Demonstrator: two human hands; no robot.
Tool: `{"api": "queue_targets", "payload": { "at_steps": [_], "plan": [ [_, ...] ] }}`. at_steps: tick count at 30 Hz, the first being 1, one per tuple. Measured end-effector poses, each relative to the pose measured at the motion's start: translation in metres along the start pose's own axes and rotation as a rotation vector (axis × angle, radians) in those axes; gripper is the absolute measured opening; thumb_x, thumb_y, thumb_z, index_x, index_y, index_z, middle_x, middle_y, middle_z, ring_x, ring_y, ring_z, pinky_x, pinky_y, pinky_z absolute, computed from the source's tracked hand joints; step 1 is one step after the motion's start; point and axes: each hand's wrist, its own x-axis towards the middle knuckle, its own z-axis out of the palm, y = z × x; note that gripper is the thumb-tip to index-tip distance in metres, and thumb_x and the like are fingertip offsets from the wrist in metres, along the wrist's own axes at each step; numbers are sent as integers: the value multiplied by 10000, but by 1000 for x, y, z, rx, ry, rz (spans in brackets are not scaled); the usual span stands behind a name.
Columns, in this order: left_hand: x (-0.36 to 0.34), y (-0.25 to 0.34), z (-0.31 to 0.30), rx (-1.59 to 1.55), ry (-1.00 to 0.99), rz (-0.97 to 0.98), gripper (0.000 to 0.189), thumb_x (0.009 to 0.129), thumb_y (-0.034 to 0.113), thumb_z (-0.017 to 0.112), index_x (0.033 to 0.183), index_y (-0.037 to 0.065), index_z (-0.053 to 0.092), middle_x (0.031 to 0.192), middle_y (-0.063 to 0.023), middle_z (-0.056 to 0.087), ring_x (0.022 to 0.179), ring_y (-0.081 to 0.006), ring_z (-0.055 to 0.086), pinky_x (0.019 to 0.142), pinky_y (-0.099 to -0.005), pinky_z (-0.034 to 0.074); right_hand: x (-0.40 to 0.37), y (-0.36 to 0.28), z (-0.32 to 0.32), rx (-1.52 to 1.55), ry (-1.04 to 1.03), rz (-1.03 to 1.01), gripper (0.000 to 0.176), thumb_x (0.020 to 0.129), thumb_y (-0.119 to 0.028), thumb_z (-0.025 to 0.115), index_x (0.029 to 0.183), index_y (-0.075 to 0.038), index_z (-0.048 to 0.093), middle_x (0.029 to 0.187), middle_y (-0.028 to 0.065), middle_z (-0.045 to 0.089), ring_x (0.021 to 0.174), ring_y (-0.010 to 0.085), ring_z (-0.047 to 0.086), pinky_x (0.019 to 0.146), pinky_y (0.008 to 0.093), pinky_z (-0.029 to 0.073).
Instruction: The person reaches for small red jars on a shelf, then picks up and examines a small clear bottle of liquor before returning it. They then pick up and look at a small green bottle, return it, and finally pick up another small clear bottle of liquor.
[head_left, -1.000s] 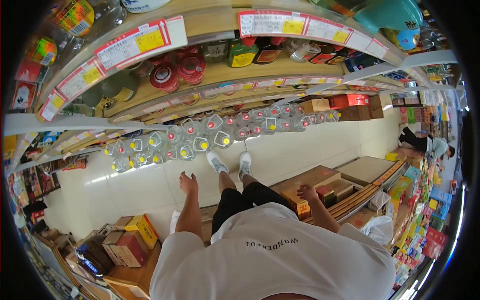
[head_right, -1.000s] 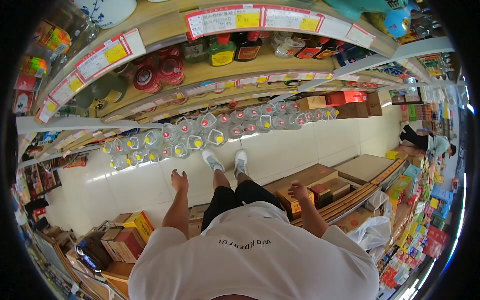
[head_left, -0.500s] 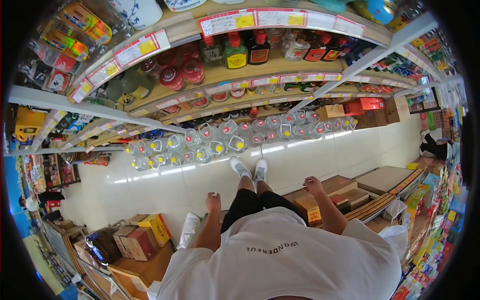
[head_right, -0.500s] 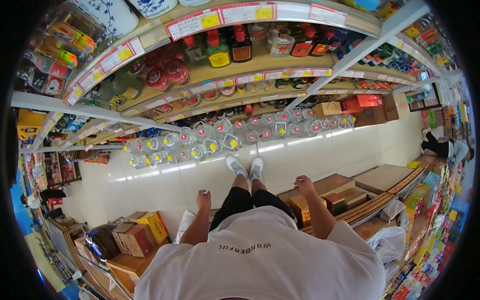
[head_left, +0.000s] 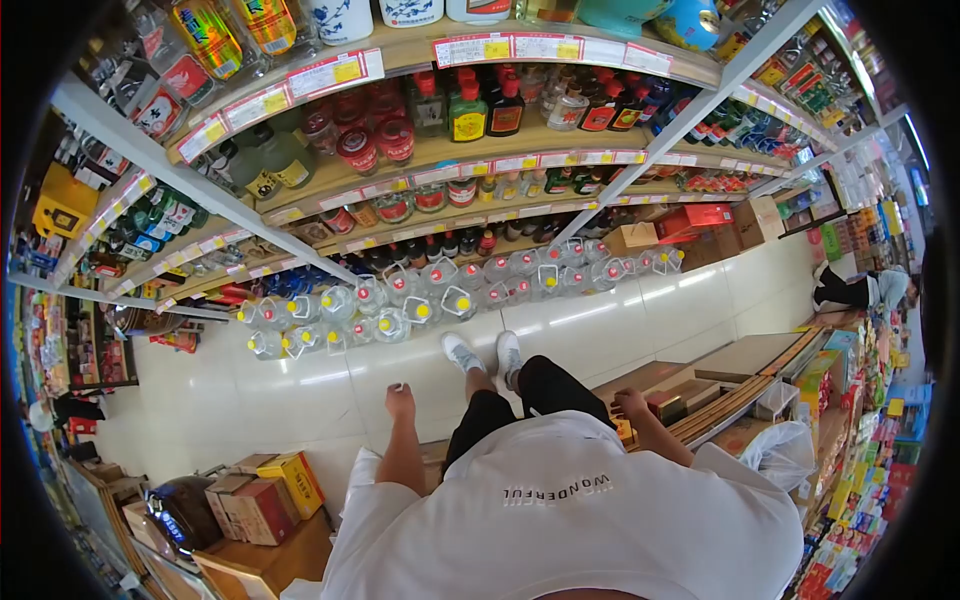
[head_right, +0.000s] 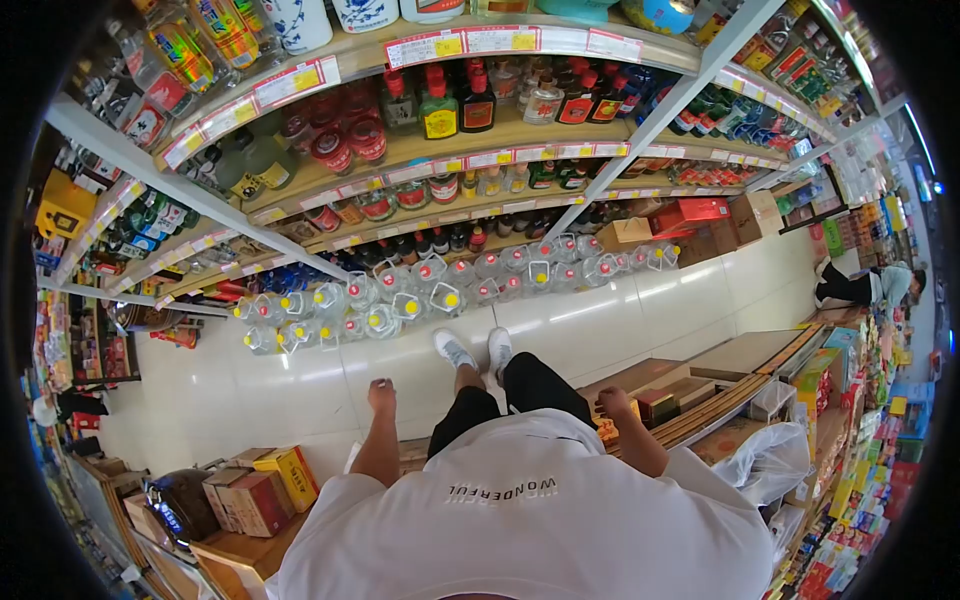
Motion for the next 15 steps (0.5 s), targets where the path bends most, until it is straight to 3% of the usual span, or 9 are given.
{"api": "queue_targets", "payload": {
  "at_steps": [6, 9, 12, 15],
  "plan": [
    [-37, -69, 23, 56, -36, -58, 315, 835, 262, 651, 1042, 27, 681, 1048, -203, 689, 998, -383, 644, 889, -468, 509, 3, 6, -10, 73, -28, -72, 314, 945, -197, 565, 1215, -37, 573, 962, 126, 697, 788, 251, 689, 627, 342, 538],
    [-45, -99, 31, 233, 60, 78, 283, 860, 211, 614, 1053, 12, 668, 787, -146, 713, 619, -238, 701, 608, -360, 557, 6, 6, -17, 100, -42, -88, 307, 948, -216, 570, 1205, -47, 576, 978, 124, 693, 796, 249, 688, 632, 341, 537],
    [-51, -95, 26, 213, 20, -19, 282, 853, 194, 600, 1056, 12, 673, 785, -143, 713, 619, -233, 700, 605, -356, 557, 14, -2, -23, 123, -58, -101, 290, 951, -235, 575, 1177, -53, 579, 989, 120, 689, 797, 247, 686, 632, 343, 537],
    [-51, -76, 22, 185, 68, 26, 281, 852, 197, 601, 1050, 11, 674, 781, -140, 712, 617, -234, 700, 590, -359, 556, 29, 5, -29, 172, -65, -82, 276, 954, -247, 572, 1150, -52, 578, 980, 117, 686, 788, 247, 682, 629, 345, 534]
  ]
}}
